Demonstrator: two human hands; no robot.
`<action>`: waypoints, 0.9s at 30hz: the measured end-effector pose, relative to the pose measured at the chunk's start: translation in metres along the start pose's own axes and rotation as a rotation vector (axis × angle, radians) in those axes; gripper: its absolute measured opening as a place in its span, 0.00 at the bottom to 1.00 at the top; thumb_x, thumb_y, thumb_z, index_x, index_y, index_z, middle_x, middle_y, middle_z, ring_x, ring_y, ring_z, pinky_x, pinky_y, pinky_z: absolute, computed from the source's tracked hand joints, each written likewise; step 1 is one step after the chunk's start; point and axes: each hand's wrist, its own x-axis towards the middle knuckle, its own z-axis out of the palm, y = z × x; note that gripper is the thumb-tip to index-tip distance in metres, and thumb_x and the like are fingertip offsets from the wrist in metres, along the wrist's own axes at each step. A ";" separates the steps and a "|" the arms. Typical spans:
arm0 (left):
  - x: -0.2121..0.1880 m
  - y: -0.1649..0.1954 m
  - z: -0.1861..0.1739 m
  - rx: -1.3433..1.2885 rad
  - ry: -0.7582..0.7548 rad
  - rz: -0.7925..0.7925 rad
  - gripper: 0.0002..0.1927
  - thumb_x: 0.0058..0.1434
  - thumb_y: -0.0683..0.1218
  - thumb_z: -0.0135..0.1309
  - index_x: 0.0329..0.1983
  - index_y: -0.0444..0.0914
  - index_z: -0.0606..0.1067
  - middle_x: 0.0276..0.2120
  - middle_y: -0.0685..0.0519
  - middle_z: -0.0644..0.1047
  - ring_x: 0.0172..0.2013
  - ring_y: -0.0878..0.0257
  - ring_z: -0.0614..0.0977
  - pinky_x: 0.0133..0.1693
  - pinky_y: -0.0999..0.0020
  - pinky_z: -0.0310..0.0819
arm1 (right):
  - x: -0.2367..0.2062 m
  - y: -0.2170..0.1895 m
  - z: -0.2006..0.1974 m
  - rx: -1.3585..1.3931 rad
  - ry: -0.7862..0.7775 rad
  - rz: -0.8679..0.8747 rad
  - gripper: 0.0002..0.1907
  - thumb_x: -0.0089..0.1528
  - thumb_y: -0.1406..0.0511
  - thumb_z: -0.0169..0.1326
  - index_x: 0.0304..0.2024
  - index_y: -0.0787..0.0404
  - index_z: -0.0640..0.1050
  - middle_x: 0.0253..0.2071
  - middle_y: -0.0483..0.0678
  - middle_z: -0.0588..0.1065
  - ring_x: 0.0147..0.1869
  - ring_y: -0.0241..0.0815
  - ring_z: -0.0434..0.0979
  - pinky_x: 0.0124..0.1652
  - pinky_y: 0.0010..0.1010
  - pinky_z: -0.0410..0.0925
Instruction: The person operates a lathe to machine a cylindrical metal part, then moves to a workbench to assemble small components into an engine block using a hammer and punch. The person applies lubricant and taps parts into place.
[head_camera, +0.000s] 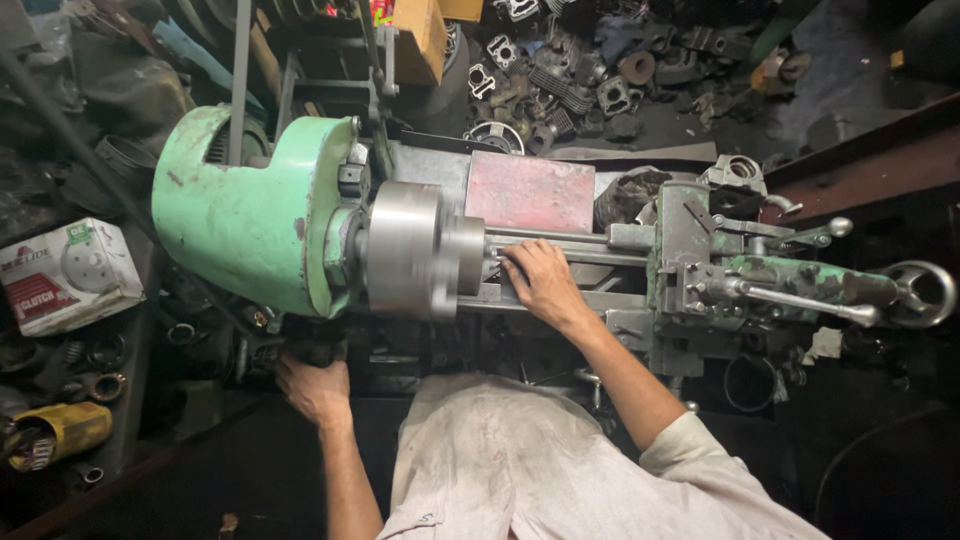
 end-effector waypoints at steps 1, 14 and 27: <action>0.000 0.001 -0.001 -0.011 -0.010 -0.012 0.50 0.51 0.67 0.69 0.64 0.27 0.68 0.57 0.32 0.72 0.57 0.34 0.74 0.57 0.44 0.69 | 0.000 0.001 0.000 0.003 0.000 0.004 0.12 0.65 0.65 0.55 0.49 0.63 0.78 0.45 0.51 0.76 0.54 0.52 0.72 0.53 0.43 0.63; 0.002 0.000 -0.003 0.018 -0.078 -0.066 0.47 0.50 0.64 0.71 0.60 0.27 0.68 0.54 0.33 0.72 0.55 0.34 0.74 0.53 0.42 0.71 | -0.006 0.013 -0.012 0.033 -0.134 0.092 0.10 0.66 0.63 0.56 0.47 0.63 0.78 0.44 0.56 0.77 0.52 0.58 0.76 0.51 0.45 0.68; 0.001 -0.002 0.001 -0.025 -0.061 -0.023 0.47 0.52 0.62 0.71 0.63 0.27 0.67 0.57 0.32 0.71 0.58 0.33 0.72 0.57 0.42 0.67 | -0.003 0.010 -0.006 0.157 -0.071 0.094 0.09 0.68 0.65 0.56 0.48 0.63 0.77 0.45 0.55 0.77 0.54 0.57 0.76 0.53 0.42 0.69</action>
